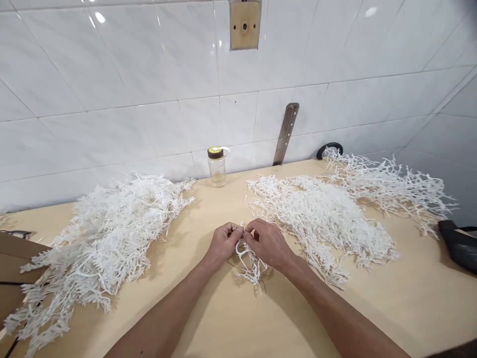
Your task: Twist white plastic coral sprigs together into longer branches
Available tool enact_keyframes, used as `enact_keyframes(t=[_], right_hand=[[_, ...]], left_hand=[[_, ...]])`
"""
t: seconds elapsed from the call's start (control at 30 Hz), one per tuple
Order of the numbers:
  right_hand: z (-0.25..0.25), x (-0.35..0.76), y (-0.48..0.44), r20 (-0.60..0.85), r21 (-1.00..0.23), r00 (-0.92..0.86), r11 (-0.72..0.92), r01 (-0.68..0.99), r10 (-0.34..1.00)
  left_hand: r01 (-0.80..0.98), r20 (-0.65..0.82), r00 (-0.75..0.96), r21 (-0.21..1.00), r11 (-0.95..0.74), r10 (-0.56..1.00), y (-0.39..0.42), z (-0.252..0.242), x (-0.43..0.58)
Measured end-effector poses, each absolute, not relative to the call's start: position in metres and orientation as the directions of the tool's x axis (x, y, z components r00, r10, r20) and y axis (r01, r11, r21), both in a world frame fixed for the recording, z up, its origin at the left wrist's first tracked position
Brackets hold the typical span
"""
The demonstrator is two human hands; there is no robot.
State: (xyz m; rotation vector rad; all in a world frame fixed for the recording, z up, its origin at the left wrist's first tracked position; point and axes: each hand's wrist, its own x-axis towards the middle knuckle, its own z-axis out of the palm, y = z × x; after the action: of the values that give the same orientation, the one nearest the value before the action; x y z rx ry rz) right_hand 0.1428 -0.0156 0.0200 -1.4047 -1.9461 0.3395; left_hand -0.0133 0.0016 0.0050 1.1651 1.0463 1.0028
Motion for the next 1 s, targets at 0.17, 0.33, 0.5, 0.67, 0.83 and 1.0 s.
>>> enact_keyframes(t=[0.17,0.33,0.5,0.67,0.83,1.0], right_hand=[[0.018,0.143,-0.015,0.331,-0.663,-0.095,0.303,0.684,0.939],[0.017,0.142,-0.016,0.287,-0.632,-0.150,0.305,0.713,0.946],[0.018,0.138,-0.017,0.241,-0.589,-0.170,0.284,0.756,0.955],[0.017,0.127,-0.018,0.189,-0.566,-0.087,0.181,0.804,0.978],[0.014,0.126,-0.014,0.127,-0.638,0.039,0.052,0.768,0.991],[0.012,0.164,0.001,0.230,-0.650,0.242,-0.036,0.759,0.943]], left_hand=[[-0.039,-0.080,0.204,0.995,0.090,0.976,0.004,-0.001,-0.014],[0.165,0.036,0.176,0.984,-0.065,0.984,0.005,-0.004,-0.016],[0.324,0.041,0.164,0.941,-0.094,0.986,0.004,0.001,-0.013],[0.326,0.012,0.094,0.945,-0.042,0.995,0.004,0.003,-0.009],[0.218,-0.007,0.145,0.976,-0.025,0.989,0.002,0.001,-0.011],[-0.016,-0.067,0.298,0.997,0.075,0.952,-0.006,-0.002,-0.010]])
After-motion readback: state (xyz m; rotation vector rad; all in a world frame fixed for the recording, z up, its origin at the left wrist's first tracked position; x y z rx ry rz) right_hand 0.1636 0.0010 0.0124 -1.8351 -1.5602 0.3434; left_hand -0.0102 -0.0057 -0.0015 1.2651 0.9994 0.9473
